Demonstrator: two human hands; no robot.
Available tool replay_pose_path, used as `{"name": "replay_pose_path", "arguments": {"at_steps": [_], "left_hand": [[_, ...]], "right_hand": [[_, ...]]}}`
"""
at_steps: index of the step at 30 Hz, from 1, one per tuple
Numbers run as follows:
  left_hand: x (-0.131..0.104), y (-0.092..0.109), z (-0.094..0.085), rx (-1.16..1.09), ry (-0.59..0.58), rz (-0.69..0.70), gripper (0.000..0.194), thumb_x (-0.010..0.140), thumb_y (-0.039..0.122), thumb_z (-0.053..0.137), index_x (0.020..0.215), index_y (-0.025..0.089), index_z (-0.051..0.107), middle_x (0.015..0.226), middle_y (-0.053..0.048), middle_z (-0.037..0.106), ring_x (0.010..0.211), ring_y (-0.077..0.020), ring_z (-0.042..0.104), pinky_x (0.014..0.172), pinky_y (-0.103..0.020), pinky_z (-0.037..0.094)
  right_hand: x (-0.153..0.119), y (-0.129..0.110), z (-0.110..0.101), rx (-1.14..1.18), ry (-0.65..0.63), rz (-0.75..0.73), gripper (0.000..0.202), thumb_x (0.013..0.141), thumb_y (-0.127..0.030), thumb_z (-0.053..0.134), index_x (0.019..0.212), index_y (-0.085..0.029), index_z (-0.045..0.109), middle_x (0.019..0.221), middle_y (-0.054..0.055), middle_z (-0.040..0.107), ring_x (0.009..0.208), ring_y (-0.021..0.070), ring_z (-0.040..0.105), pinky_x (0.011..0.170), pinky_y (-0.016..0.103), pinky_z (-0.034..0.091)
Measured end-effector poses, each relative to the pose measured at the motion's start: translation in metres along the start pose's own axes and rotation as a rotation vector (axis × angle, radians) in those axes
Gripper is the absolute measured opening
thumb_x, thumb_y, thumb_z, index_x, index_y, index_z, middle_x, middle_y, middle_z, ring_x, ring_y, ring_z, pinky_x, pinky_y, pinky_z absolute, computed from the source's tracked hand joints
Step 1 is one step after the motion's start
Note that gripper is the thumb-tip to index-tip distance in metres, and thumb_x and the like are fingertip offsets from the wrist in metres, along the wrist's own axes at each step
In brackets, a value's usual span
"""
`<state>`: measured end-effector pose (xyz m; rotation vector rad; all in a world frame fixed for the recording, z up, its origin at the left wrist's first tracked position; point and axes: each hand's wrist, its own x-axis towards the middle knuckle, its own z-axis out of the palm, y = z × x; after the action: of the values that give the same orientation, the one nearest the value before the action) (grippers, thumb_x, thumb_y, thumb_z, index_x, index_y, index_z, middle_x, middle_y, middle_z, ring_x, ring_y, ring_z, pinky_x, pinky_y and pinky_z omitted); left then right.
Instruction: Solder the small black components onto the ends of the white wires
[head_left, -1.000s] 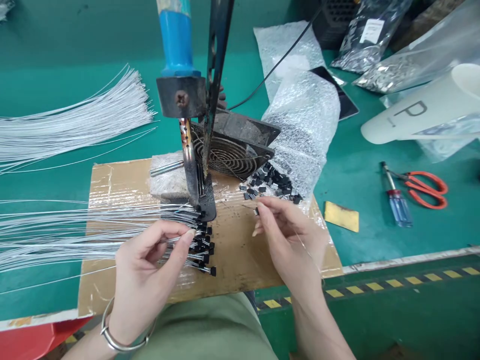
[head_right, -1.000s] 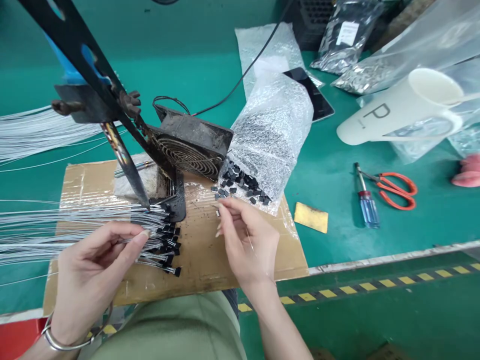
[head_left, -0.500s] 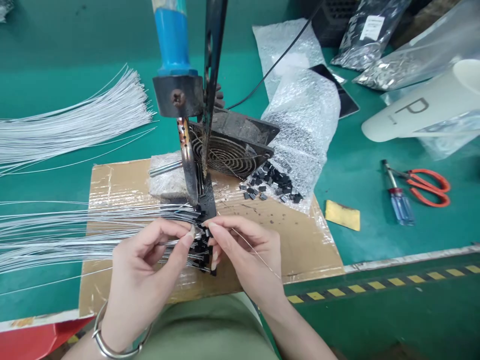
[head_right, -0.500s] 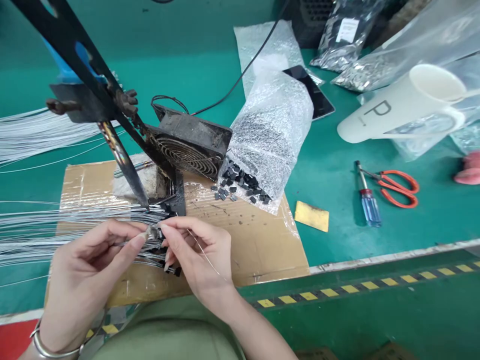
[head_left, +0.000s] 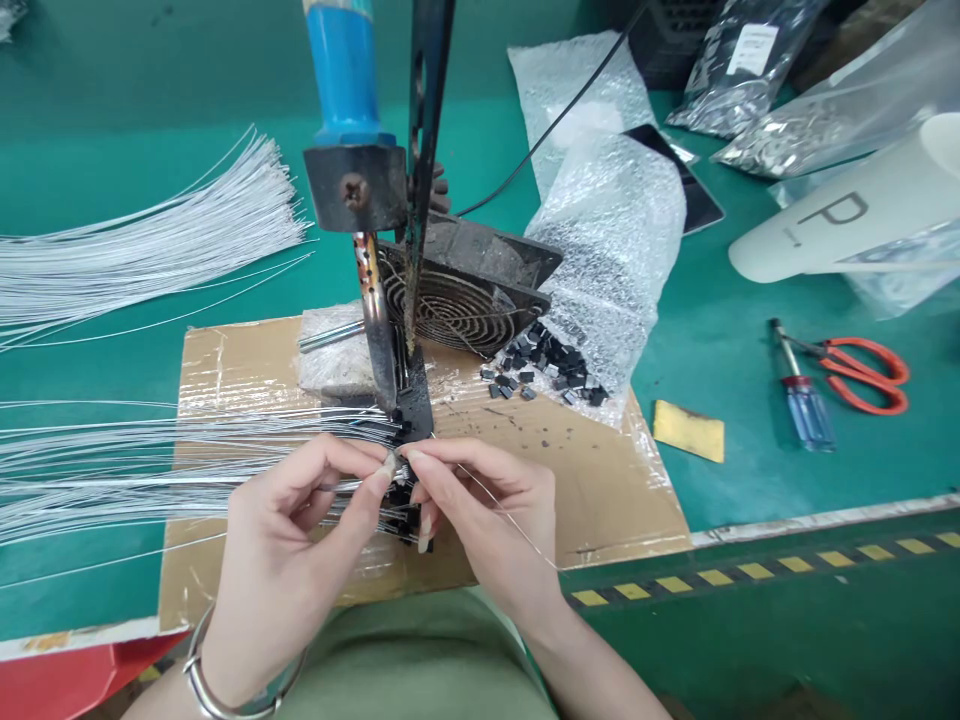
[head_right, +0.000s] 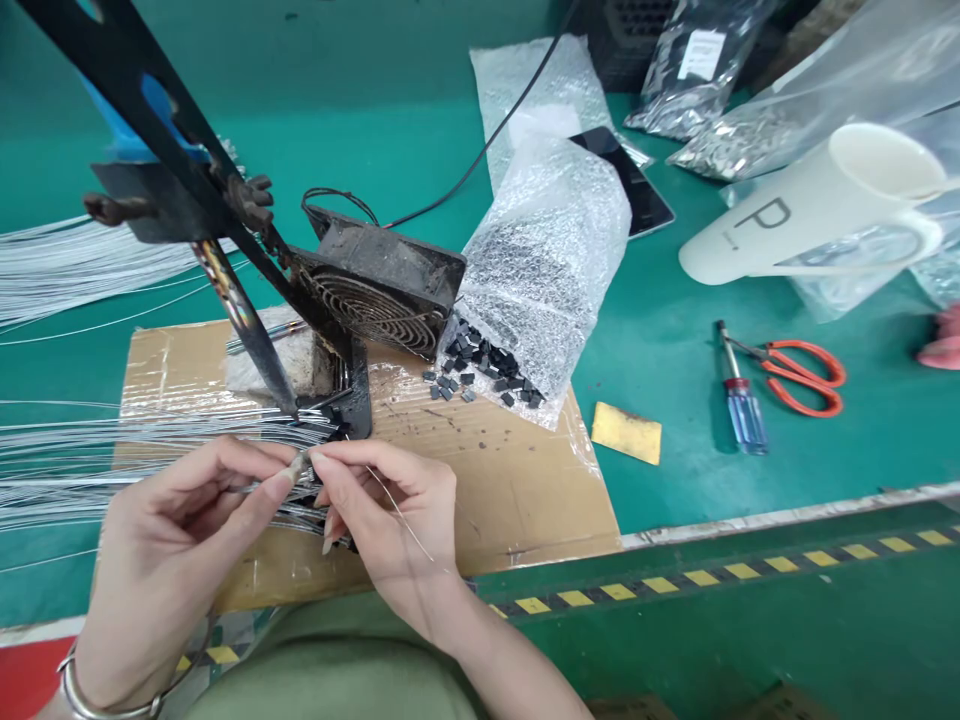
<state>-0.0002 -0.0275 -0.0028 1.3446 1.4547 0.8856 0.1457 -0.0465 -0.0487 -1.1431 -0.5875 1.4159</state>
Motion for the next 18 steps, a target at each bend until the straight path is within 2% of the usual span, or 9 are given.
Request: {"name": "replay_pose_path", "arguments": {"at_steps": [3, 6, 9, 12, 14, 16, 18], "left_hand": [[0.001, 0.001, 0.001, -0.02, 0.0, 0.001, 0.01, 0.086, 0.019, 0.078, 0.078, 0.023, 0.078, 0.088, -0.001, 0.082, 0.075, -0.0123, 0.077, 0.069, -0.015, 0.06], [0.003, 0.002, 0.003, -0.007, 0.019, 0.003, 0.009, 0.086, 0.02, 0.078, 0.077, 0.023, 0.077, 0.086, -0.001, 0.082, 0.076, -0.012, 0.076, 0.07, -0.014, 0.06], [0.006, 0.003, 0.004, 0.024, 0.039, -0.006, 0.009, 0.084, 0.023, 0.08, 0.075, 0.022, 0.076, 0.085, -0.002, 0.081, 0.072, -0.0129, 0.075, 0.064, -0.015, 0.058], [0.007, 0.002, 0.003, 0.05, 0.039, -0.028, 0.011, 0.084, 0.025, 0.08, 0.076, 0.021, 0.076, 0.087, -0.004, 0.081, 0.073, -0.0156, 0.075, 0.063, -0.019, 0.058], [0.008, 0.0, 0.001, 0.06, 0.032, -0.035, 0.01, 0.086, 0.026, 0.079, 0.078, 0.021, 0.077, 0.089, -0.005, 0.082, 0.076, -0.0165, 0.075, 0.066, -0.021, 0.059], [0.009, -0.002, 0.0, 0.056, 0.026, -0.033, 0.008, 0.087, 0.025, 0.079, 0.08, 0.021, 0.077, 0.091, -0.004, 0.082, 0.077, -0.0156, 0.076, 0.068, -0.02, 0.059], [0.01, -0.004, -0.001, 0.043, 0.029, -0.027, 0.006, 0.087, 0.024, 0.079, 0.081, 0.022, 0.077, 0.091, -0.002, 0.082, 0.079, -0.014, 0.076, 0.07, -0.018, 0.059]], "right_hand": [[-0.002, -0.001, -0.003, -0.083, -0.008, -0.069, 0.009, 0.091, -0.033, 0.083, 0.091, -0.026, 0.087, 0.063, -0.003, 0.069, 0.044, 0.0083, 0.057, 0.042, 0.021, 0.049], [-0.006, -0.005, -0.01, -0.329, -0.039, -0.221, 0.024, 0.106, -0.037, 0.063, 0.109, -0.028, 0.085, 0.077, 0.0, 0.066, 0.063, 0.0119, 0.059, 0.059, 0.026, 0.053], [-0.01, -0.006, -0.016, -0.459, -0.085, -0.298, 0.041, 0.114, -0.036, 0.039, 0.136, -0.03, 0.073, 0.086, 0.001, 0.06, 0.078, 0.016, 0.059, 0.075, 0.032, 0.052], [-0.011, -0.007, -0.019, -0.457, -0.089, -0.29, 0.037, 0.114, -0.031, 0.037, 0.145, -0.03, 0.058, 0.083, -0.002, 0.061, 0.074, 0.0153, 0.057, 0.072, 0.031, 0.048], [-0.01, -0.008, -0.021, -0.462, -0.065, -0.317, 0.028, 0.112, -0.027, 0.041, 0.137, -0.029, 0.054, 0.077, -0.005, 0.06, 0.067, 0.0142, 0.053, 0.066, 0.03, 0.044], [-0.009, -0.01, -0.022, -0.504, -0.041, -0.358, 0.011, 0.109, -0.024, 0.045, 0.112, -0.027, 0.055, 0.074, -0.006, 0.054, 0.062, 0.0136, 0.047, 0.06, 0.029, 0.038], [-0.007, -0.013, -0.024, -0.568, -0.044, -0.402, 0.019, 0.106, -0.021, 0.046, 0.088, -0.024, 0.048, 0.074, -0.004, 0.046, 0.063, 0.0138, 0.043, 0.06, 0.03, 0.035]]}}
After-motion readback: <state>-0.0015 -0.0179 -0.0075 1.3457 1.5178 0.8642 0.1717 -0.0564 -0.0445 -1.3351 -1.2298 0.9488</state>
